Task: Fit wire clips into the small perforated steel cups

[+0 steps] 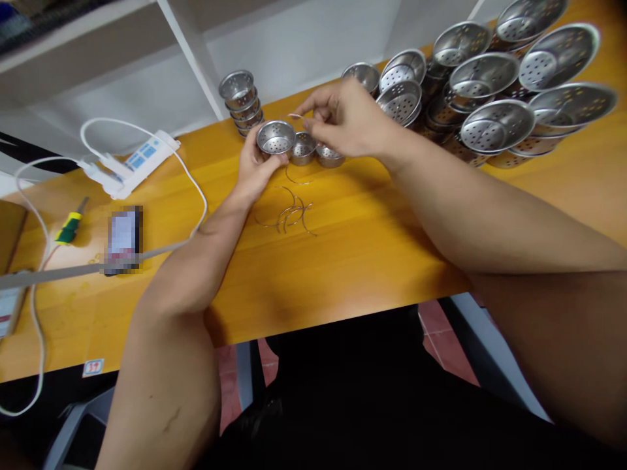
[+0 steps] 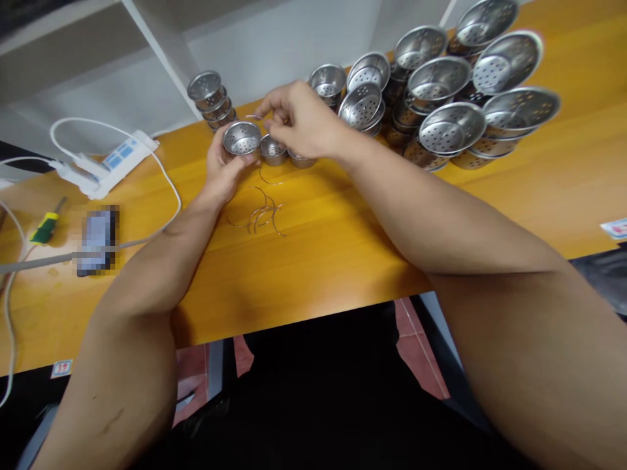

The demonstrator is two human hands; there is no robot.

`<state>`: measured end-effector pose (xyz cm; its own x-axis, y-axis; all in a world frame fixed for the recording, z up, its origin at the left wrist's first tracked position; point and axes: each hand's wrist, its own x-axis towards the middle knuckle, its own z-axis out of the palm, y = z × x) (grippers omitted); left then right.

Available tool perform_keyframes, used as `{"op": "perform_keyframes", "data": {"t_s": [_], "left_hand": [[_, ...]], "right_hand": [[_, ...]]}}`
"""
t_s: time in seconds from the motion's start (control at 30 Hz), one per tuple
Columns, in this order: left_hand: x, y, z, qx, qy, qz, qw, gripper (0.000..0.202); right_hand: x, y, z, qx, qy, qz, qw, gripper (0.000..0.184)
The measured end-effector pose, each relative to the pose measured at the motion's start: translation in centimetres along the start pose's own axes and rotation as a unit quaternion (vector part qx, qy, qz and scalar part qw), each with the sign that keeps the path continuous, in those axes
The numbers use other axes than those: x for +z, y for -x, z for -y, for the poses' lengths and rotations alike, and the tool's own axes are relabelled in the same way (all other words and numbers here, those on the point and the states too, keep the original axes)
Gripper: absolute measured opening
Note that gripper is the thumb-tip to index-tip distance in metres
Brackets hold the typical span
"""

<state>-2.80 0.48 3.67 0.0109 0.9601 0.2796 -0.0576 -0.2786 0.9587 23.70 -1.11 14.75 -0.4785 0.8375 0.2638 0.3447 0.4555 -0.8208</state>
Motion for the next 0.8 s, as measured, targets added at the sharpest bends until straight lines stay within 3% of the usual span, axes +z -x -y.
{"op": "perform_keyframes", "data": {"t_s": [0.1, 0.23, 0.4, 0.5, 0.57, 0.67, 0.8], "left_hand": [[0.0, 0.0, 0.6, 0.02, 0.006, 0.017, 1.0, 0.086], [0.4, 0.2, 0.4, 0.004, 0.001, 0.02, 1.0, 0.085], [0.3, 0.7, -1.0, -0.051, 0.042, 0.024, 0.998, 0.069], [-0.4, 0.6, -0.9, -0.05, 0.059, 0.044, 0.996, 0.059], [-0.8, 0.1, 0.2, -0.028, 0.07, 0.071, 0.995, 0.065], [-1.1, -1.4, 3.0, 0.033, 0.058, 0.11, 0.992, 0.087], [-1.3, -3.3, 6.6, 0.123, -0.006, 0.116, 0.986, 0.102]], "right_hand": [[0.2, -0.2, -0.9, -0.021, 0.05, -0.013, 0.998, 0.022], [0.5, -0.2, -1.3, -0.024, 0.082, -0.035, 0.996, 0.024], [0.5, -0.5, -1.8, -0.009, 0.091, -0.059, 0.994, 0.018], [0.5, -0.6, -2.2, 0.005, 0.092, -0.048, 0.995, 0.016], [0.5, -0.6, -2.4, 0.002, 0.108, -0.032, 0.994, 0.017], [0.6, -0.6, -2.8, -0.033, 0.126, -0.056, 0.99, 0.019], [0.5, -0.7, -3.0, -0.056, 0.101, -0.077, 0.99, 0.01]]}}
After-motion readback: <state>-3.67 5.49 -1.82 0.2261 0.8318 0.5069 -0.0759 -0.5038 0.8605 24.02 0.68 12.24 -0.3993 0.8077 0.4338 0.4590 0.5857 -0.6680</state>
